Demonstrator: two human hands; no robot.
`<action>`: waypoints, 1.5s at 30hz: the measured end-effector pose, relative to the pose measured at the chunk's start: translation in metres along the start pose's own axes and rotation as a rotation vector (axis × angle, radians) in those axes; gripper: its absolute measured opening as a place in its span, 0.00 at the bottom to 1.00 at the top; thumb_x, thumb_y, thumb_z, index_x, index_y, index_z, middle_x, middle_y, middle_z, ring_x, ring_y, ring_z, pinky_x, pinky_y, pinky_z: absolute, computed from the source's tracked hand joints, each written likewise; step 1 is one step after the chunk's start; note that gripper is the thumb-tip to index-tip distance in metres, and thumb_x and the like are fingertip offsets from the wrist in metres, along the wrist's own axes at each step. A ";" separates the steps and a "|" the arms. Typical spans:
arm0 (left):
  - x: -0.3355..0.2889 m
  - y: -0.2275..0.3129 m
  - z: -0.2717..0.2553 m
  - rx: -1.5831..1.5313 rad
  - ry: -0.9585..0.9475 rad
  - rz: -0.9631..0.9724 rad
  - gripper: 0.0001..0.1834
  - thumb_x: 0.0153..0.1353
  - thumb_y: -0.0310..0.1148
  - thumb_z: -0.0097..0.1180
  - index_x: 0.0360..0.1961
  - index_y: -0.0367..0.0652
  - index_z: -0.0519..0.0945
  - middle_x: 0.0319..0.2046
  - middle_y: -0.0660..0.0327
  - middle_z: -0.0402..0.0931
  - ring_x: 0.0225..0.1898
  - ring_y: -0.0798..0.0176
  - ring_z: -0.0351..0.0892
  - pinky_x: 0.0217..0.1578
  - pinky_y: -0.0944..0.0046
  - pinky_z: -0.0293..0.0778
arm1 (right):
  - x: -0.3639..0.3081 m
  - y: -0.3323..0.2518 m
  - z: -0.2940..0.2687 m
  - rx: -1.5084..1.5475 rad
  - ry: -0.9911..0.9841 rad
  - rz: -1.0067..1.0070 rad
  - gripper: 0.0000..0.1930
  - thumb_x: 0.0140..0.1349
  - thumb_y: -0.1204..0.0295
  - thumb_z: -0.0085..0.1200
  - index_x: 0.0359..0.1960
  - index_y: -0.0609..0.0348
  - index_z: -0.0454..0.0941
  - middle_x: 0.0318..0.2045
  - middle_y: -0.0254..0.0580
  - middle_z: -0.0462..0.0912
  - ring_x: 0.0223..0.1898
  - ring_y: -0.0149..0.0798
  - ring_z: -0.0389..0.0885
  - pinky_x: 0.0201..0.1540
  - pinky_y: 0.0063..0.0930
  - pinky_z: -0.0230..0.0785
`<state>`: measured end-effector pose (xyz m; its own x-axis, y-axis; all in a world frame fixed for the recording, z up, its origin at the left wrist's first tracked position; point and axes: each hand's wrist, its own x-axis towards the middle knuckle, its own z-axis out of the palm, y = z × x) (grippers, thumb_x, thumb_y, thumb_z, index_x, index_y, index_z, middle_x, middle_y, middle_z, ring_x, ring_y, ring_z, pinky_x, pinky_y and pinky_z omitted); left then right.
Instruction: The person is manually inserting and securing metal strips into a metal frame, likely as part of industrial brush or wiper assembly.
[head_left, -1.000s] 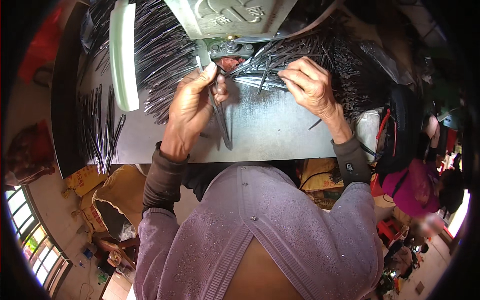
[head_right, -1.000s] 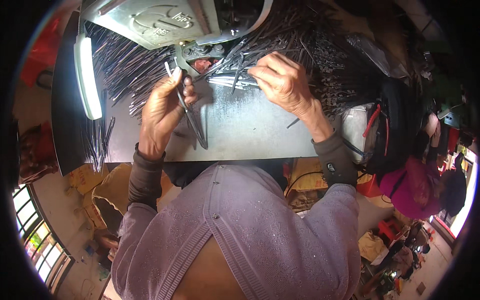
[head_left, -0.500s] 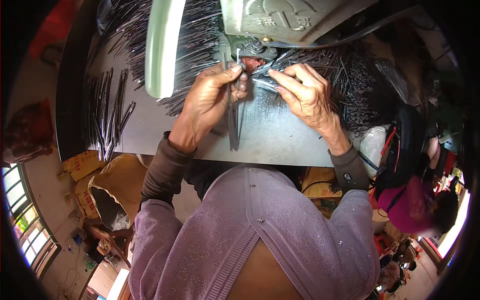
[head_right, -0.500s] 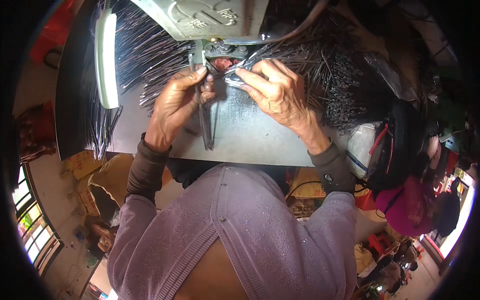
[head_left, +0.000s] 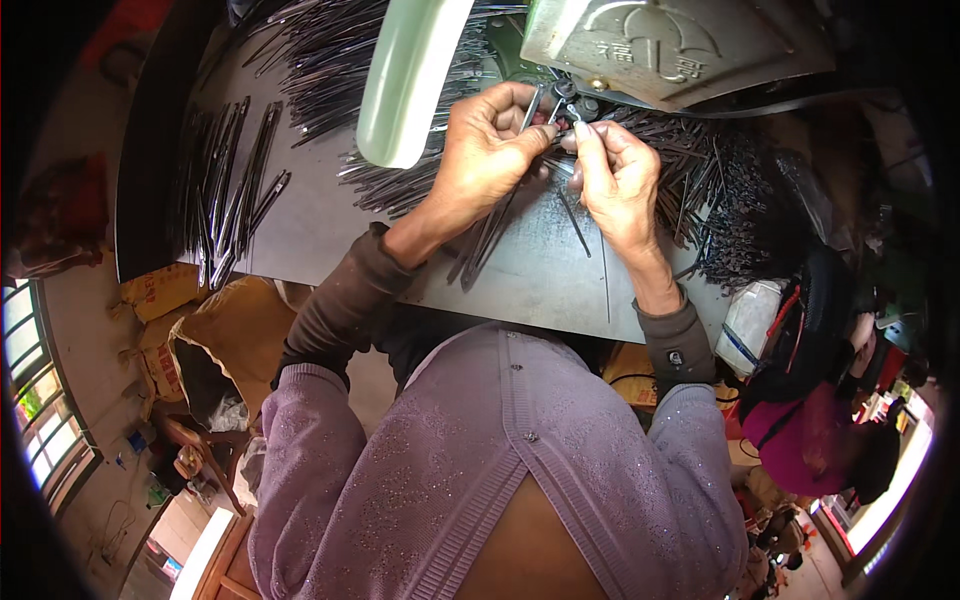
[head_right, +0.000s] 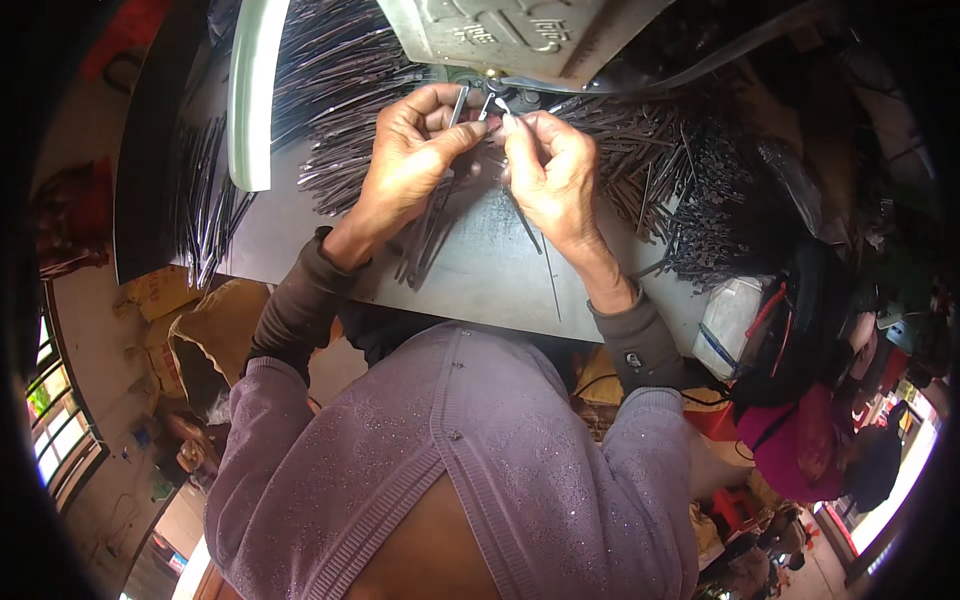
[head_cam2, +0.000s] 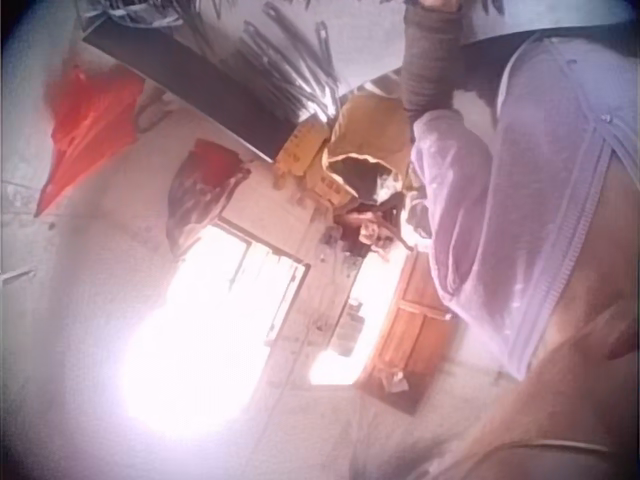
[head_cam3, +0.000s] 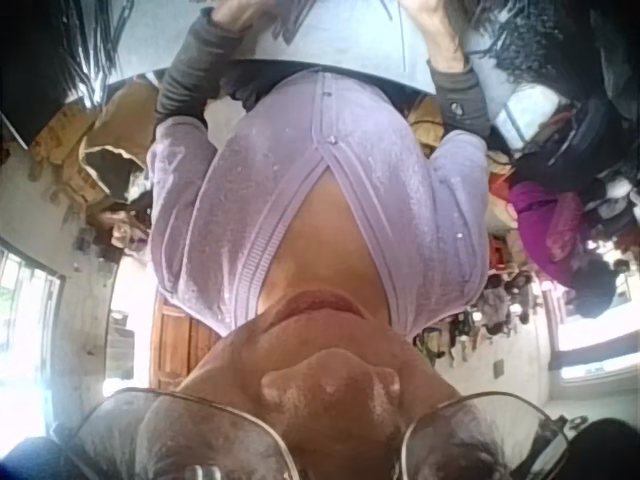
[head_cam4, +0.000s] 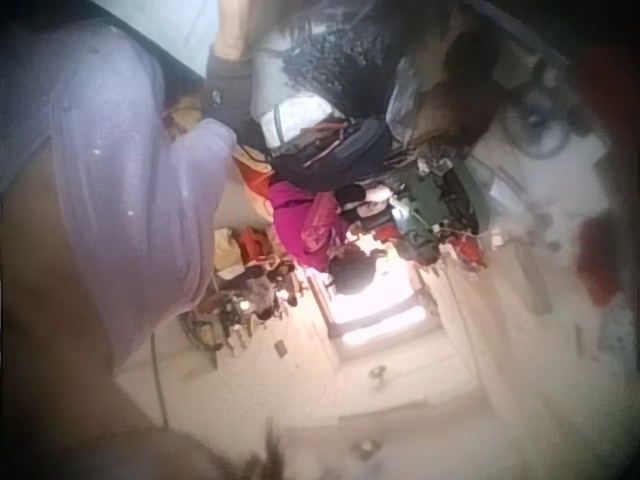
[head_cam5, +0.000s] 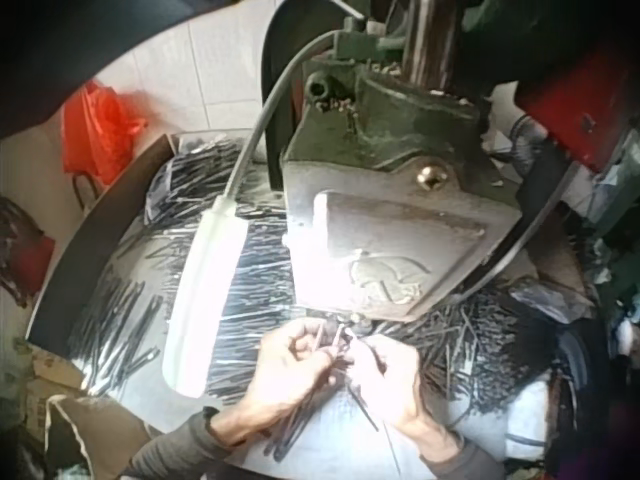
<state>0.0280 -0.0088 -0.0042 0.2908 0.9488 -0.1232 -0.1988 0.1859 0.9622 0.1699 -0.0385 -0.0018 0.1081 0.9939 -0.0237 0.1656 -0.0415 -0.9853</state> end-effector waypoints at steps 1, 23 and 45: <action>0.000 0.001 0.001 -0.012 0.019 0.043 0.10 0.54 0.22 0.53 0.39 0.36 0.74 0.25 0.64 0.78 0.21 0.77 0.72 0.17 0.78 0.65 | 0.001 0.000 0.001 0.000 -0.003 0.002 0.11 0.62 0.69 0.47 0.27 0.62 0.75 0.12 0.28 0.70 0.11 0.17 0.63 0.13 0.11 0.53; 0.006 0.000 0.002 -0.124 0.006 -0.031 0.12 0.53 0.19 0.49 0.40 0.36 0.70 0.18 0.65 0.71 0.14 0.78 0.65 0.12 0.76 0.61 | 0.008 0.006 0.005 0.143 -0.064 0.074 0.11 0.62 0.67 0.47 0.26 0.60 0.74 0.12 0.26 0.67 0.12 0.17 0.59 0.14 0.11 0.50; 0.027 0.007 -0.012 -0.211 -0.058 -0.148 0.10 0.50 0.19 0.52 0.36 0.32 0.74 0.22 0.58 0.77 0.20 0.68 0.75 0.20 0.72 0.72 | 0.010 -0.005 -0.009 0.199 -0.343 0.388 0.18 0.63 0.59 0.44 0.27 0.61 0.74 0.14 0.34 0.74 0.12 0.24 0.71 0.16 0.15 0.63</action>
<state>0.0238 0.0215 -0.0034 0.3833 0.8922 -0.2389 -0.3392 0.3766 0.8621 0.1793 -0.0289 0.0047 -0.2071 0.8871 -0.4125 -0.0151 -0.4245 -0.9053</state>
